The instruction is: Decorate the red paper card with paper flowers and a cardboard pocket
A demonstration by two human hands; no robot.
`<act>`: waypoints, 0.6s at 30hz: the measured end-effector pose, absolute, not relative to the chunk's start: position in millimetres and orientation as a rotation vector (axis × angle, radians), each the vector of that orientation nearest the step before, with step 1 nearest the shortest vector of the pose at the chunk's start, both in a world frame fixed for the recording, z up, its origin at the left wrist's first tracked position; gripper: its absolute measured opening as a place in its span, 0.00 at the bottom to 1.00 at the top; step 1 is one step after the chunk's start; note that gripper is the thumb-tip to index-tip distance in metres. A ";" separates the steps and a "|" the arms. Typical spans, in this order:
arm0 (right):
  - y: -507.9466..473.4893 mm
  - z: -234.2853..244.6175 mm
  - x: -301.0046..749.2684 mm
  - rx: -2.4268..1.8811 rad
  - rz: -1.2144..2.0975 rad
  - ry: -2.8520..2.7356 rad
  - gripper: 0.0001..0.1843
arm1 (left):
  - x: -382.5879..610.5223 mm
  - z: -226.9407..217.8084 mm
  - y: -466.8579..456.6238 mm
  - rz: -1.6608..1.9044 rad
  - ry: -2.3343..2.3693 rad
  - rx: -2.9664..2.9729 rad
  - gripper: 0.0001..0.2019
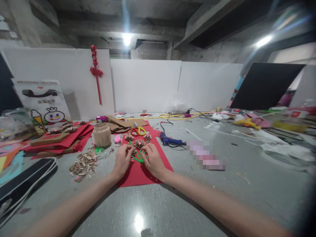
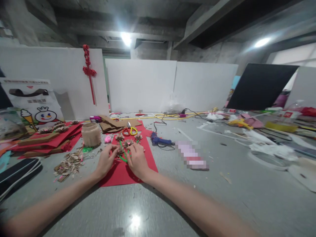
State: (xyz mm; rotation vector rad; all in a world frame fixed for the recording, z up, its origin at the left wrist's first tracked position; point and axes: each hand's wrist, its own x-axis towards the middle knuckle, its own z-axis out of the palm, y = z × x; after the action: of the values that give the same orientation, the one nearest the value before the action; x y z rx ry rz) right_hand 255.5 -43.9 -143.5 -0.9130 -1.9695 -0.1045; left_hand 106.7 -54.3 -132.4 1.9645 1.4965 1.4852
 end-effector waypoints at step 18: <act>-40.5 -146.6 256.5 -0.970 -0.167 -2.075 0.09 | 111.2 -127.6 -57.6 1.183 1.441 2.124 0.06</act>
State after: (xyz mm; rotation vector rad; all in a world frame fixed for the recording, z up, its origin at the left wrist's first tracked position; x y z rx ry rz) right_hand 256.5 -40.5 -146.6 -0.9704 -2.0754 -0.1667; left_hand 111.2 -57.6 -127.6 2.1239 1.4413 1.1828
